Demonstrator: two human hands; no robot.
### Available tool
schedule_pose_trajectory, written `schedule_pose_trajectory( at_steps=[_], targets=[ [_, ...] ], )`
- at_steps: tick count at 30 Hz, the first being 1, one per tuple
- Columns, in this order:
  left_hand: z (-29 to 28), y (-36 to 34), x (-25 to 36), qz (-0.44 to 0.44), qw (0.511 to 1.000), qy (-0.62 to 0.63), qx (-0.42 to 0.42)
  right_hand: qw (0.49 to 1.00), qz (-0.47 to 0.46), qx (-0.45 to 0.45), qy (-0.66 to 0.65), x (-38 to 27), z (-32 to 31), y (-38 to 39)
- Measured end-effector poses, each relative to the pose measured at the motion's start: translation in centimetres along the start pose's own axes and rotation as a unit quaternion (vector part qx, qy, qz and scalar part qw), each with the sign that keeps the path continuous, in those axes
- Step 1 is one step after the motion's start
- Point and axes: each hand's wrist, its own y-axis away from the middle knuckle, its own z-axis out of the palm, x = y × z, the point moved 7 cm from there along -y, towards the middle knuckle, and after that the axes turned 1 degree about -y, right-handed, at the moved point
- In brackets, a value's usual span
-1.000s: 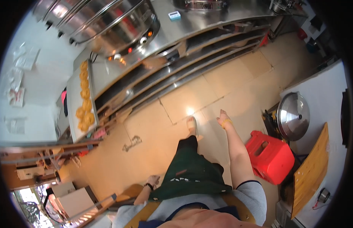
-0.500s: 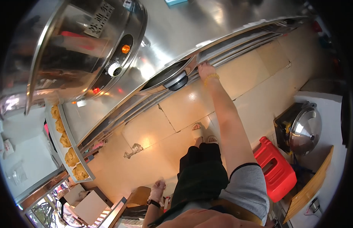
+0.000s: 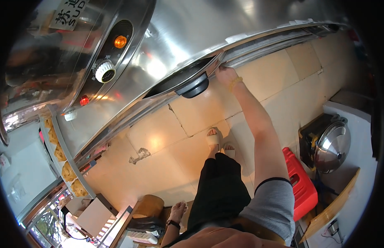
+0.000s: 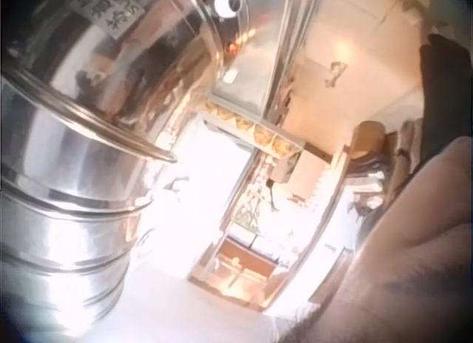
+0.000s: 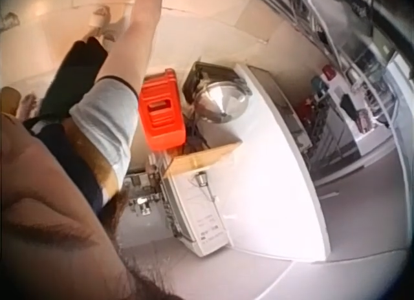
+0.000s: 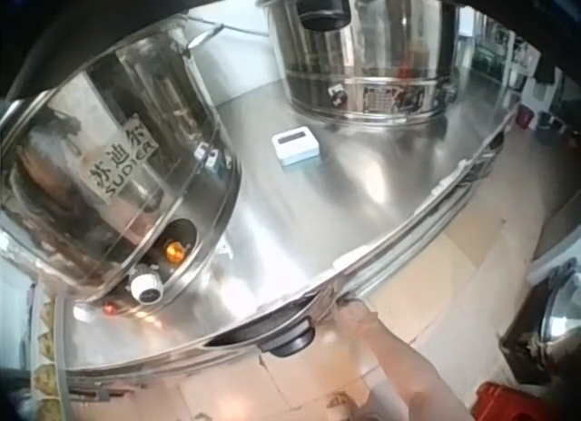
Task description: Moving trays of prepared buns into and out of a large commercial steamer.
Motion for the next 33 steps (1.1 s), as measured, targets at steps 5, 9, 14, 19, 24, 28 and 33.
schedule_pose_trajectory(
  at_steps=[5,9,14,19,24,28,33],
  targets=[
    [0.7,0.0,0.3,0.03,0.999,0.045,-0.009,0.977,0.034,0.166,-0.132,2.2,-5.5,-3.1],
    [1.3,-1.0,-0.5,0.029,0.997,0.066,-0.027,0.968,0.096,0.216,-0.09,4.1,-4.4,-5.6],
    [1.4,-1.4,-1.8,0.014,0.999,0.028,-0.017,0.986,0.063,0.141,-0.068,1.1,-2.5,-3.5],
    [1.4,-1.7,-1.9,0.017,1.0,0.023,-0.009,0.984,0.074,0.094,-0.131,-2.2,-2.6,0.6],
    [1.2,-0.9,-1.6,0.024,1.0,0.02,-0.001,0.976,0.063,0.134,-0.157,-4.1,-4.6,5.0],
    [1.0,-0.6,-2.8,0.04,0.998,0.039,-0.003,0.976,0.036,0.117,-0.18,-5.1,-4.6,9.7],
    [1.5,0.5,-3.2,0.036,0.999,-0.012,-0.01,0.97,-0.029,0.105,-0.215,-6.4,-5.0,15.4]
  ],
)
